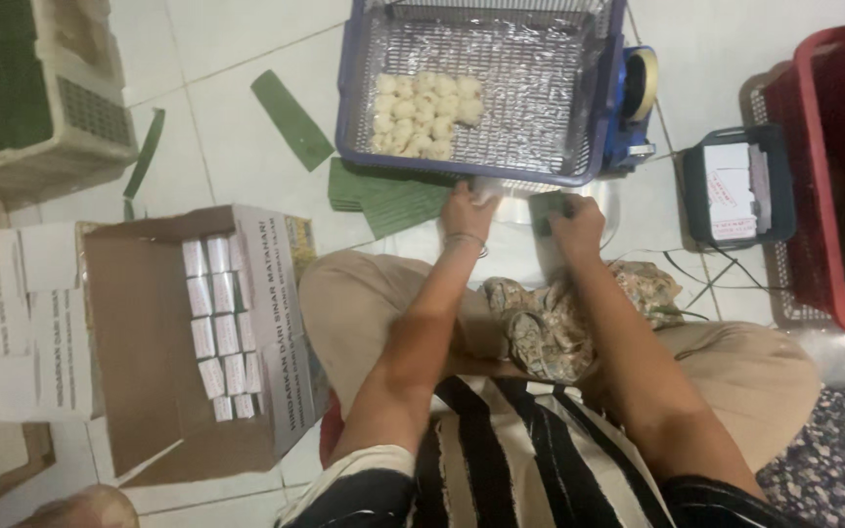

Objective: The person sits on the floor and repeatedly wraps small white food items in green leaves. They place each wrapped item into a small plastic bag, add a label, and put the finished package into a cardboard box.

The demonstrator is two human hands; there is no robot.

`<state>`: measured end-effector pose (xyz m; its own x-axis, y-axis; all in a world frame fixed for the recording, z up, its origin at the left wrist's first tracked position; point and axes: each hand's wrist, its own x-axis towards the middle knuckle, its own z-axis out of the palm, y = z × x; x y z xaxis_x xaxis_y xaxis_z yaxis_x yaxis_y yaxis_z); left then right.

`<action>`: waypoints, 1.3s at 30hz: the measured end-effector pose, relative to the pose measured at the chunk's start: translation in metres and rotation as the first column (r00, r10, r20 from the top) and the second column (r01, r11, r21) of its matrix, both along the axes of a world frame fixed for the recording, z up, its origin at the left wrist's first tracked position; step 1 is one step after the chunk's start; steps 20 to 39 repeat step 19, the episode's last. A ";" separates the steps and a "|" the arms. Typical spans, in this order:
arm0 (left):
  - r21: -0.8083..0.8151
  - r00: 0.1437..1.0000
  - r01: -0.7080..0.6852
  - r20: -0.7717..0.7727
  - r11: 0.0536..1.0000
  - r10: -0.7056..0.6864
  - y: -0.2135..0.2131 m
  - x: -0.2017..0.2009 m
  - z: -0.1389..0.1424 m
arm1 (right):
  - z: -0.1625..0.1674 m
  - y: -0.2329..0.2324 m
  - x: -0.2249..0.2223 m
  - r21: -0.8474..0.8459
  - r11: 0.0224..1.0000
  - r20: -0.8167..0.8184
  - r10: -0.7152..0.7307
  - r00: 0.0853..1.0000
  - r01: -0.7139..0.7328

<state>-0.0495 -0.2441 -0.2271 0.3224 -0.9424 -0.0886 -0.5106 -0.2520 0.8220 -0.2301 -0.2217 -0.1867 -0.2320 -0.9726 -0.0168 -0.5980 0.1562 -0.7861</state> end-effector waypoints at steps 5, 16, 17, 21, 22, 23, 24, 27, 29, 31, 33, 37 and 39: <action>-0.190 0.952 0.183 0.281 0.965 -0.125 0.009 0.001 0.013 | 0.016 0.006 0.005 -0.045 0.998 -0.028 0.038 0.999 -0.039; 0.114 0.131 -0.208 -0.981 0.972 0.143 0.069 0.115 0.066 | 0.026 0.028 -0.019 0.084 0.993 0.404 -0.105 0.909 0.077; 0.021 0.036 -0.115 -0.999 0.993 0.025 0.075 0.112 0.066 | 0.030 0.034 -0.019 0.117 0.991 0.542 -0.112 0.833 0.057; -0.188 -0.183 0.052 -0.967 0.981 -0.176 0.093 0.104 0.064 | 0.039 0.049 -0.013 0.055 0.998 0.701 -0.033 0.712 -0.007; -0.188 -0.183 0.052 -0.967 0.981 -0.176 0.093 0.104 0.064 | 0.039 0.049 -0.013 0.055 0.998 0.701 -0.033 0.712 -0.007; -0.188 -0.183 0.052 -0.967 0.981 -0.176 0.093 0.104 0.064 | 0.039 0.049 -0.013 0.055 0.998 0.701 -0.033 0.712 -0.007; -0.188 -0.183 0.052 -0.967 0.981 -0.176 0.093 0.104 0.064 | 0.039 0.049 -0.013 0.055 0.998 0.701 -0.033 0.712 -0.007; -0.188 -0.183 0.052 -0.967 0.981 -0.176 0.093 0.104 0.064 | 0.039 0.049 -0.013 0.055 0.998 0.701 -0.033 0.712 -0.007; -0.188 -0.183 0.052 -0.967 0.981 -0.176 0.093 0.104 0.064 | 0.039 0.049 -0.013 0.055 0.998 0.701 -0.033 0.712 -0.007; -0.188 -0.183 0.052 -0.967 0.981 -0.176 0.093 0.104 0.064 | 0.039 0.049 -0.013 0.055 0.998 0.701 -0.033 0.712 -0.007; -0.188 -0.183 0.052 -0.967 0.981 -0.176 0.093 0.104 0.064 | 0.039 0.049 -0.013 0.055 0.998 0.701 -0.033 0.712 -0.007; -0.188 -0.183 0.052 -0.967 0.981 -0.176 0.093 0.104 0.064 | 0.039 0.049 -0.013 0.055 0.998 0.701 -0.033 0.712 -0.007; -0.188 -0.183 0.052 -0.967 0.981 -0.176 0.093 0.104 0.064 | 0.039 0.049 -0.013 0.055 0.998 0.701 -0.033 0.712 -0.007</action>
